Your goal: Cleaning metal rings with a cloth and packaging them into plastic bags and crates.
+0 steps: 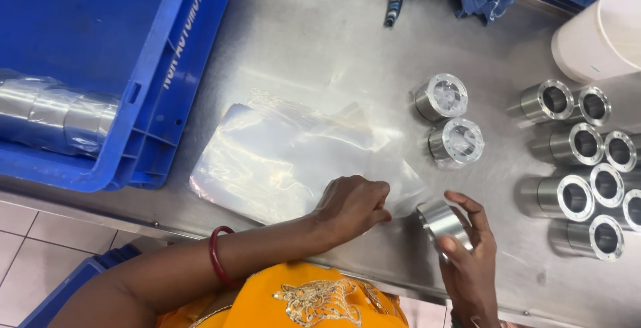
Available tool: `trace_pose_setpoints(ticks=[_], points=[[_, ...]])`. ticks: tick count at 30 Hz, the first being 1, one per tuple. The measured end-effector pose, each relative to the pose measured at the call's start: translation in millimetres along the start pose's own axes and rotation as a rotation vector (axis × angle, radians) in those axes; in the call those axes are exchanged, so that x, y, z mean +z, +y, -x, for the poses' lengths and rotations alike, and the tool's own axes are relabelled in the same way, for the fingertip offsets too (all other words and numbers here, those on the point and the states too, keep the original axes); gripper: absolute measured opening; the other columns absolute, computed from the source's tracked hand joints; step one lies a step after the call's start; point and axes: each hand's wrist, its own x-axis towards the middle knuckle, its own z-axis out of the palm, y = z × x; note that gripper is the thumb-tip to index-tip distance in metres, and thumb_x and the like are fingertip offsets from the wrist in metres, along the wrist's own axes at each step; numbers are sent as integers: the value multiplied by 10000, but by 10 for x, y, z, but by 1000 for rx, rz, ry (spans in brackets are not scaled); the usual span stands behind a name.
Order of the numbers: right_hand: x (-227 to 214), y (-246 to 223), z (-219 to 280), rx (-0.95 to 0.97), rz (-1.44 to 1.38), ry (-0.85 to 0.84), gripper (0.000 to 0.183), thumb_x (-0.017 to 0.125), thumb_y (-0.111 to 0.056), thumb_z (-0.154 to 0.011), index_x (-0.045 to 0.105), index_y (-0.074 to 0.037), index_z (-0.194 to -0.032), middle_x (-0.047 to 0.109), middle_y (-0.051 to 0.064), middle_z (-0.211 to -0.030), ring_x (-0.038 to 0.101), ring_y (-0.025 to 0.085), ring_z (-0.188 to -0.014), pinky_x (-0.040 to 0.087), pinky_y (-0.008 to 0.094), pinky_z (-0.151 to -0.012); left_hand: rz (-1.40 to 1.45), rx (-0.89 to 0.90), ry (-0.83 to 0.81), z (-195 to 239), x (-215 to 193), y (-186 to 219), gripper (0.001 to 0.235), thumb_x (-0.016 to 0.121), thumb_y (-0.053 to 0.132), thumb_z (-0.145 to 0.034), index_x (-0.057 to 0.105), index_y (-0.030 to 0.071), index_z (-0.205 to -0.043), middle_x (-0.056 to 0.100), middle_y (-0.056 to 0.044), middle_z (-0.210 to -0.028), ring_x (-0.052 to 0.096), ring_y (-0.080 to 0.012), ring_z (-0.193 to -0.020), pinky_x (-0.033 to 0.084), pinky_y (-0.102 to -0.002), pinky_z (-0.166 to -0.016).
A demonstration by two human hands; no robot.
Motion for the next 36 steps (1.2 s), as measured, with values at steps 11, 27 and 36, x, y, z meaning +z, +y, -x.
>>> trace_pose_setpoints(ticks=[11,27,36], points=[[216,-47,-245,258,-31,-186,733,831,-290,-651,504,-76,-1271,759,172,-1039,691,221,-848,534,291,-698,327,-121,-300,-85,-248,-125,244,494,285,-1012,623,102,-916,706,-14,-673,752,-200,-633,609,-392,-633],[308,15,-104,-235,-20,-40,350,758,-112,-842,564,21,-1101,636,96,-973,658,134,-823,558,245,-686,382,438,-140,49,-522,595,251,489,381,-1054,535,139,-1105,626,6,-763,662,-145,-720,540,-361,-687],[245,469,-107,-236,-457,-169,105,690,62,-923,739,22,-1007,616,113,-1020,599,180,-874,506,286,-777,-205,380,-23,-212,-104,12,445,778,224,-777,537,16,-1088,626,-174,-982,609,-354,-963,469,-475,-895]])
